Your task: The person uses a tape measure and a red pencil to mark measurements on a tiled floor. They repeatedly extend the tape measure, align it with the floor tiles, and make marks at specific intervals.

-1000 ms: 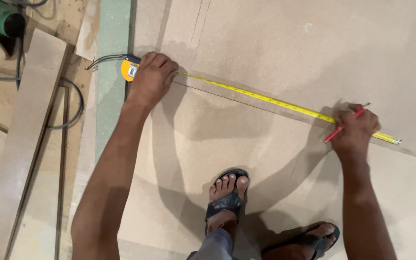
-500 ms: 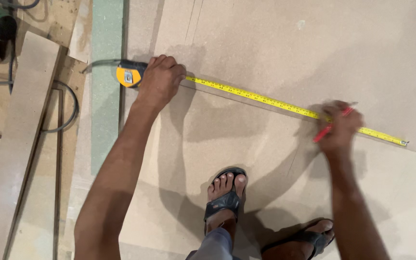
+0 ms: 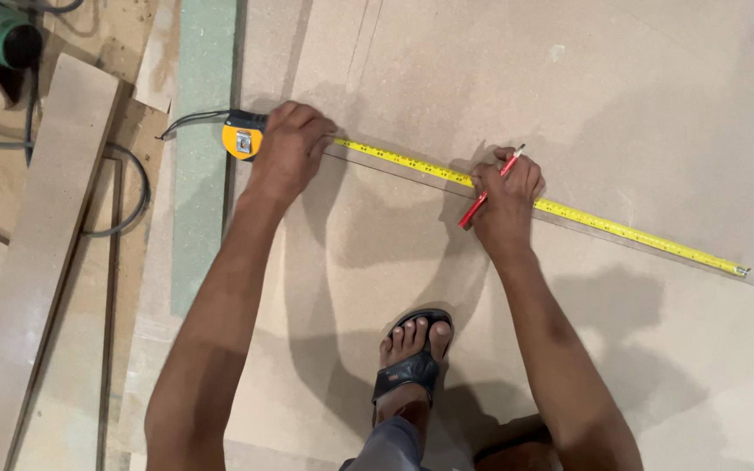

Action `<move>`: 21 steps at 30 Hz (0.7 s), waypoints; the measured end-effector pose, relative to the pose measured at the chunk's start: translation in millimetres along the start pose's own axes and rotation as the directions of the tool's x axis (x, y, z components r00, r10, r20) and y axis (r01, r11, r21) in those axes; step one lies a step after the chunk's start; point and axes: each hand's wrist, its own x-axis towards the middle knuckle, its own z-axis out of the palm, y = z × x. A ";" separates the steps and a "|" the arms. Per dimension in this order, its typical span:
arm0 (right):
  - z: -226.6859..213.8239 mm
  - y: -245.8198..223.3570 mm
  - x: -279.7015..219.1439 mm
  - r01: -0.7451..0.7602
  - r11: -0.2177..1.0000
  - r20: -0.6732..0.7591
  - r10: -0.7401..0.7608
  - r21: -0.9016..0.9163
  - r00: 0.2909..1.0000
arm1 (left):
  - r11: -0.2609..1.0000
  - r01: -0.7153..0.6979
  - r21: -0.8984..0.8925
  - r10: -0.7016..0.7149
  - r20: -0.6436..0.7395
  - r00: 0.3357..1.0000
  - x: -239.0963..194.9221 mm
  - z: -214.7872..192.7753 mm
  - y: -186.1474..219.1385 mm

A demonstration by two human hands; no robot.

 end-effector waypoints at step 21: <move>-24.8 34.7 -24.9 -0.113 0.993 -0.061 0.111 -0.033 0.992 | 0.998 0.062 -0.008 -0.062 -0.104 0.993 -5.4 9.9 7.6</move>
